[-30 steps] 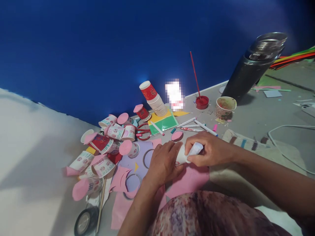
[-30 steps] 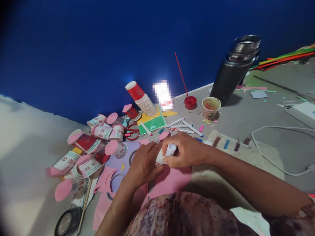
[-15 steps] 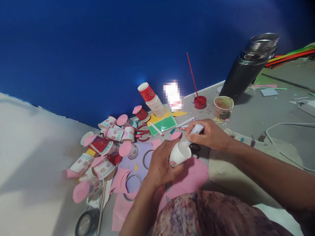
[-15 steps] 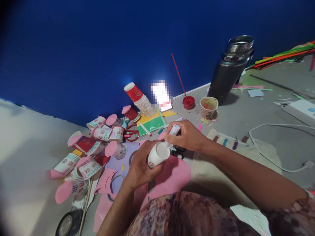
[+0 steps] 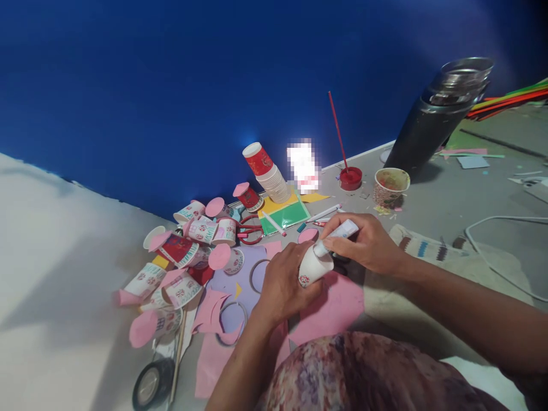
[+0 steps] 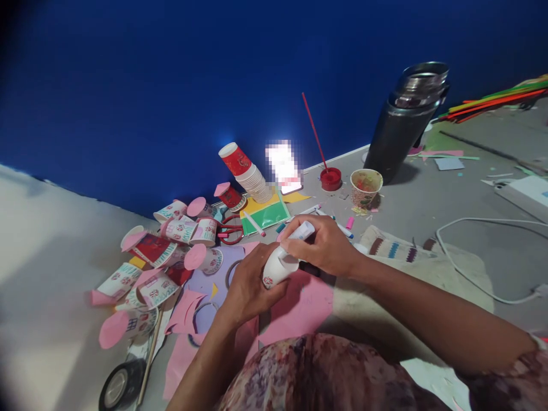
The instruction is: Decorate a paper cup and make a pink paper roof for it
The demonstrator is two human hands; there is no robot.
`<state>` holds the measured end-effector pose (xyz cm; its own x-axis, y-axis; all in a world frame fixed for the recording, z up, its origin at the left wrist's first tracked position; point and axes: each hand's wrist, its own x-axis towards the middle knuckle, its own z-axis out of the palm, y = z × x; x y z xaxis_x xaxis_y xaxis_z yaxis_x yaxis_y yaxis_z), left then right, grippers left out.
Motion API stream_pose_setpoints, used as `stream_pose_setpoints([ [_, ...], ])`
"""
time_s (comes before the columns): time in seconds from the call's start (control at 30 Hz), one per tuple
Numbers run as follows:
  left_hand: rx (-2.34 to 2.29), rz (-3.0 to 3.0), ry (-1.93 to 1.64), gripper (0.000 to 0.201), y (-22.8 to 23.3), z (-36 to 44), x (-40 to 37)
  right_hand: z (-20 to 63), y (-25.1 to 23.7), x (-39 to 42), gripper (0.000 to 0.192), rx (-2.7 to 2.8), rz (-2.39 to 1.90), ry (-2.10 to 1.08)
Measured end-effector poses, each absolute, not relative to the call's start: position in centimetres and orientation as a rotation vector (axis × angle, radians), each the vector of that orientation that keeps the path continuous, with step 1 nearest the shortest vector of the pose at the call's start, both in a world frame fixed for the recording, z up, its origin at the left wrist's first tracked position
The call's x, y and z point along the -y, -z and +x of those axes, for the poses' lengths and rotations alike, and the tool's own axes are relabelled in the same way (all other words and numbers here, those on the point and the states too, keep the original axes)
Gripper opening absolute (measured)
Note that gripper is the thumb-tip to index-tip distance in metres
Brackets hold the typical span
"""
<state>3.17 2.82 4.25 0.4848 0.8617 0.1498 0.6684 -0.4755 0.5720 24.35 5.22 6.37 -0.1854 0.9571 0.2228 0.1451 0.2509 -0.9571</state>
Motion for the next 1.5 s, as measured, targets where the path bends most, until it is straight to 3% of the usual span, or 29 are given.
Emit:
stream_pose_setpoints([
  [0.33,-1.177,2.146,-0.593,0.053,-3.9,2.8,-2.9,25.0,-6.3,-4.8,0.006,1.89,-0.76,-0.956],
  [0.53,-1.094,2.168,-0.646,0.045,-4.2,3.4,-2.7,24.5,-6.5,-5.0,0.008,1.676,-1.019,-0.949],
  [0.87,-1.268,2.146,-0.848,0.051,-4.3,3.2,-2.8,25.2,-6.8,-5.7,0.009,1.646,-1.206,-1.019],
  [1.03,-1.33,2.405,-0.675,0.061,-3.5,3.1,-2.9,24.6,-6.7,-5.1,0.01,1.654,-1.113,-1.167],
  [1.17,-1.313,2.397,-0.535,0.057,-3.7,3.0,-3.1,24.8,-5.5,-5.8,0.021,1.308,-1.058,-1.27],
  [1.3,-1.431,2.099,-0.887,0.052,-4.8,2.1,-3.5,25.5,-4.1,-7.5,0.042,1.027,-1.001,-1.453],
  [1.5,-1.593,1.646,-1.077,0.054,-4.5,0.2,-3.7,26.0,-2.7,-9.1,0.048,1.056,-1.04,-1.534],
])
